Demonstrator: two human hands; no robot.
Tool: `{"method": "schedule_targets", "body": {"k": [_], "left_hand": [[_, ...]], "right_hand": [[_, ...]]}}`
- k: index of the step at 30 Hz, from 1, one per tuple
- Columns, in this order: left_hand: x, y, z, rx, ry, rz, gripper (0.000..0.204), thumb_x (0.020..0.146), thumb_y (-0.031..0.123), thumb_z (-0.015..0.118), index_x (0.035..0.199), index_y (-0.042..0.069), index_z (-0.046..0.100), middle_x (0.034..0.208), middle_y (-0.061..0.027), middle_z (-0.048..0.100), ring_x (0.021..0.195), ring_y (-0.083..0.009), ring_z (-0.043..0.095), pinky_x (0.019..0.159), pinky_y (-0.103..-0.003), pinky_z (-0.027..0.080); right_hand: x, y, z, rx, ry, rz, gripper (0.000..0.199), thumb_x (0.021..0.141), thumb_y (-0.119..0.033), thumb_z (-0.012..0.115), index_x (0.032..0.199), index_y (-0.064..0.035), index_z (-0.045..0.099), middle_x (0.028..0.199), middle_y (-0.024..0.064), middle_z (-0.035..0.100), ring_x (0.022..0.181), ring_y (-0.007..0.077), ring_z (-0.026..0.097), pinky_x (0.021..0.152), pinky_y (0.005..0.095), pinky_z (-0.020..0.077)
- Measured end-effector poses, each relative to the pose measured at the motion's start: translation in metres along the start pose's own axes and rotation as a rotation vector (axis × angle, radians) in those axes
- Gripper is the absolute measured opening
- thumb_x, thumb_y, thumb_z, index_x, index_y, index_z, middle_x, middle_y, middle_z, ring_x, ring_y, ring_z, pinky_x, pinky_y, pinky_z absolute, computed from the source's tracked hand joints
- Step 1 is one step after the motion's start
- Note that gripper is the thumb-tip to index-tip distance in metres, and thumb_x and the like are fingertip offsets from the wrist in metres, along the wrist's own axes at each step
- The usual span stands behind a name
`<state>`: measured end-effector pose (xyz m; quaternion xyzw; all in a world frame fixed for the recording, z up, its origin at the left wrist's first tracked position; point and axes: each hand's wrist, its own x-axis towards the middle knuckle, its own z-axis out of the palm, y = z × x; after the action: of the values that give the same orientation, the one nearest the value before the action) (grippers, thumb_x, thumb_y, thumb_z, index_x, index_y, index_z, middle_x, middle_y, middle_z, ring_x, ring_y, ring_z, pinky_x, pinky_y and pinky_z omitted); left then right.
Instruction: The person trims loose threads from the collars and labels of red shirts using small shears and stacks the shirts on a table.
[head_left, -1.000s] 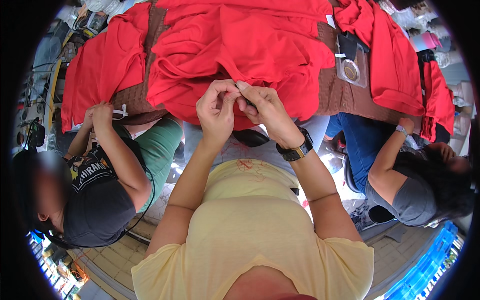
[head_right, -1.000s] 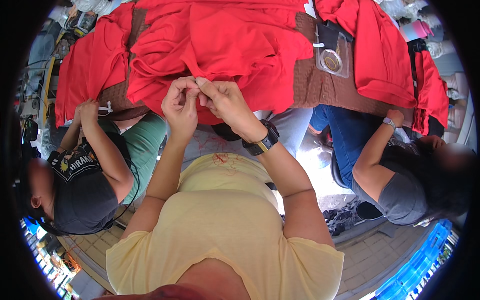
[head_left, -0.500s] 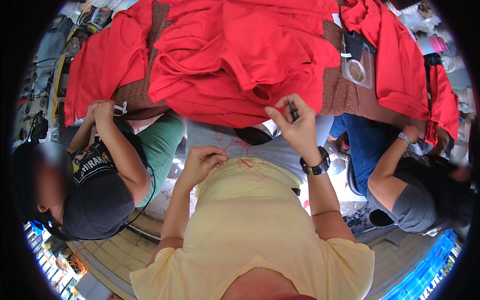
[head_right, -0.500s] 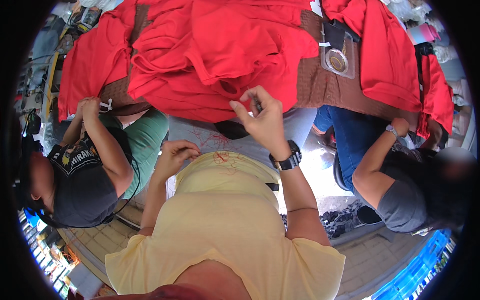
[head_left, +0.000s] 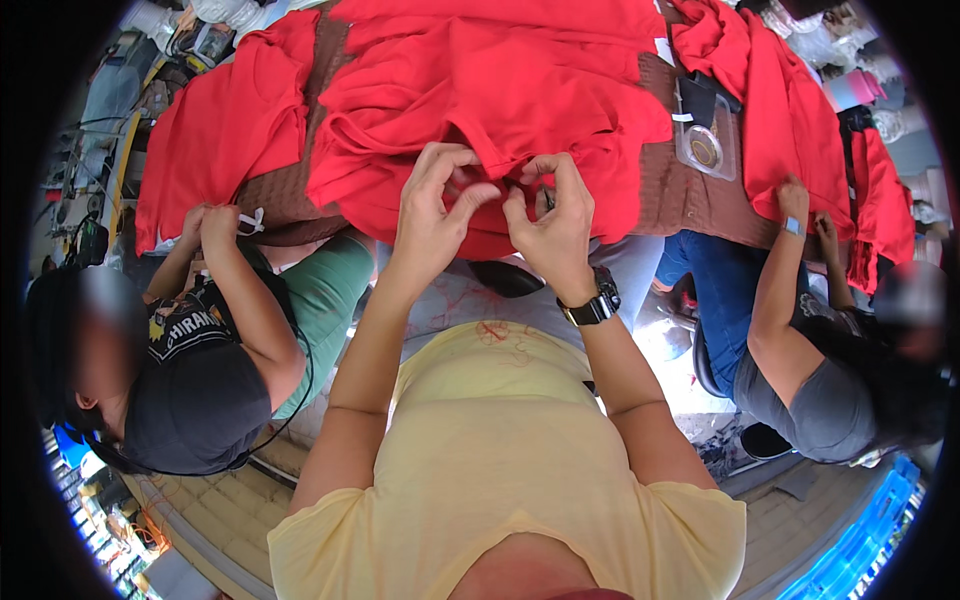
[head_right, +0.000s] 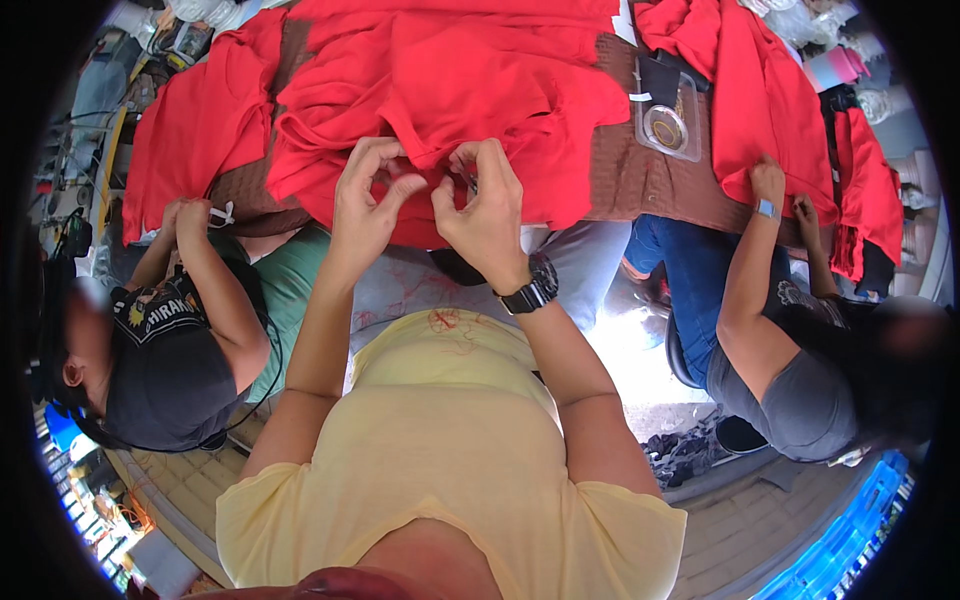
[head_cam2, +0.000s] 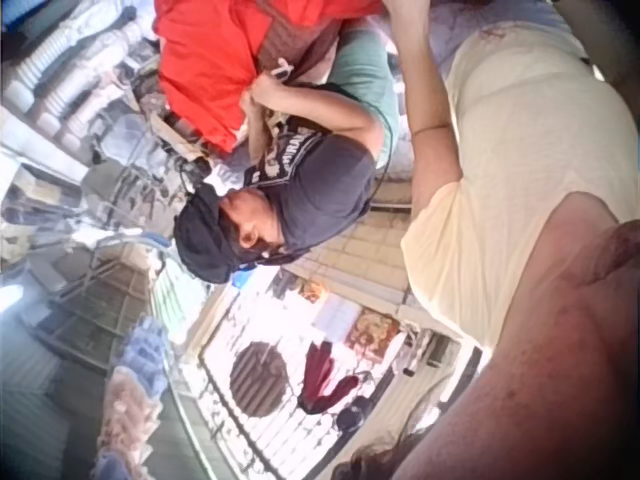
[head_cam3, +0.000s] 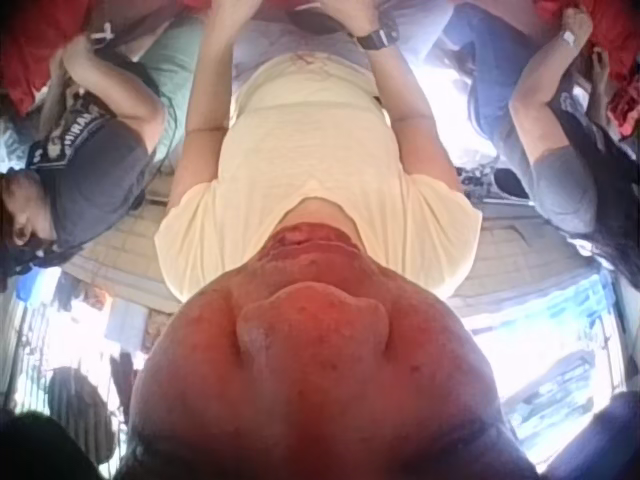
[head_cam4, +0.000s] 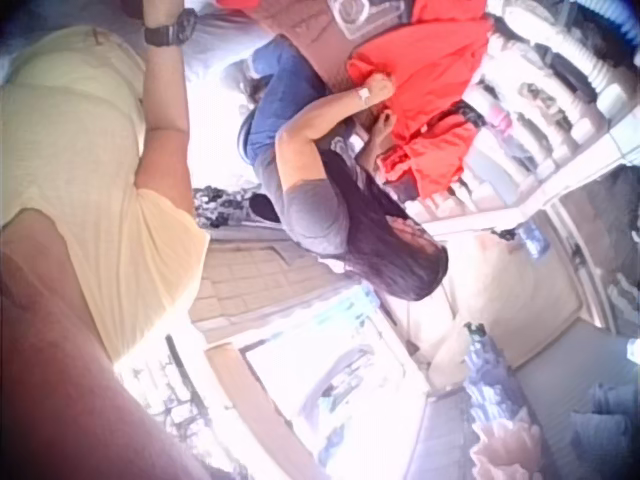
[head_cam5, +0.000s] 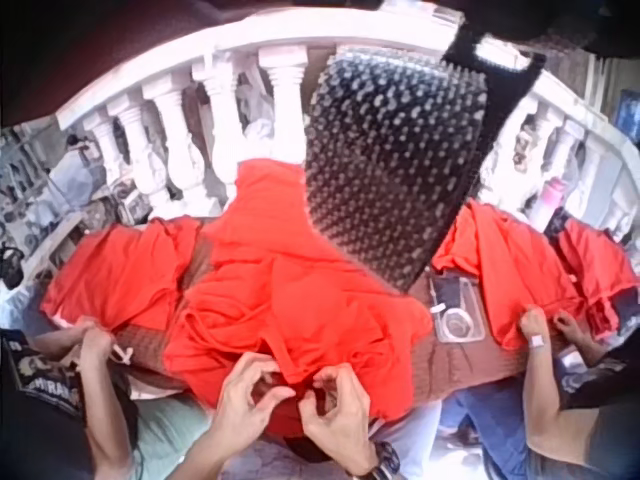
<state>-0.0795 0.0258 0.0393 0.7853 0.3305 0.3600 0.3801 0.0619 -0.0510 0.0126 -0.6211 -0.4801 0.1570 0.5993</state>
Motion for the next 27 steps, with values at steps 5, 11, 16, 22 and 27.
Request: {"method": "schedule_targets", "body": {"k": [5, 11, 16, 22, 27], "left_hand": [[0.01, -0.013, 0.013, -0.149, -0.026, -0.026, 0.014, 0.085, 0.0, 0.076, 0.092, -0.002, 0.064, 0.086, -0.0025, 0.063, 0.081, -0.0105, 0.06, 0.075, -0.025, 0.048], [0.028, 0.001, -0.001, -0.505, 0.091, -0.095, 0.006, 0.092, -0.004, 0.068, 0.089, -0.002, 0.064, 0.083, -0.004, 0.068, 0.075, -0.0093, 0.065, 0.072, -0.023, 0.054], [0.058, 0.002, -0.01, -0.578, 0.113, -0.07, 0.003, 0.094, -0.004, 0.065, 0.095, -0.006, 0.066, 0.087, -0.0099, 0.071, 0.079, -0.0154, 0.071, 0.074, -0.03, 0.063], [0.076, 0.005, 0.023, -0.646, 0.078, -0.025, 0.009, 0.097, 0.002, 0.064, 0.097, -0.006, 0.068, 0.094, -0.0108, 0.071, 0.085, -0.0167, 0.071, 0.076, -0.031, 0.064], [0.078, 0.001, 0.051, -0.619, -0.133, -0.059, 0.007, 0.101, 0.006, 0.059, 0.098, 0.001, 0.062, 0.086, -0.0036, 0.064, 0.085, -0.0123, 0.067, 0.078, -0.027, 0.058]], "right_hand": [[-0.004, 0.002, 0.003, -0.09, 0.026, -0.094, 0.038, 0.073, 0.003, 0.075, 0.104, -0.0001, 0.053, 0.089, 0.0152, 0.059, 0.08, 0.0315, 0.064, 0.065, 0.0387, 0.0518], [0.018, -0.002, 0.026, -0.029, 0.039, -0.188, 0.051, 0.073, 0.005, 0.074, 0.118, -0.0023, 0.052, 0.104, 0.019, 0.066, 0.093, 0.0352, 0.069, 0.074, 0.0406, 0.0565], [0.038, -0.029, 0.005, -0.107, 0.005, -0.278, 0.04, 0.078, 0.005, 0.072, 0.114, -0.0024, 0.058, 0.094, 0.0169, 0.062, 0.082, 0.0328, 0.066, 0.068, 0.0392, 0.0526], [0.041, -0.027, -0.035, 0.206, 0.025, 0.022, 0.01, 0.096, -0.01, 0.066, 0.098, -0.0003, 0.063, 0.084, 0.0019, 0.057, 0.069, 0.0125, 0.053, 0.059, 0.0261, 0.0416], [0.03, 0.0, -0.067, 0.634, 0.021, 0.394, 0.011, 0.103, -0.02, 0.061, 0.101, -0.0089, 0.063, 0.064, -0.0086, 0.044, 0.05, 0.0008, 0.033, 0.046, 0.0205, 0.023]]}}
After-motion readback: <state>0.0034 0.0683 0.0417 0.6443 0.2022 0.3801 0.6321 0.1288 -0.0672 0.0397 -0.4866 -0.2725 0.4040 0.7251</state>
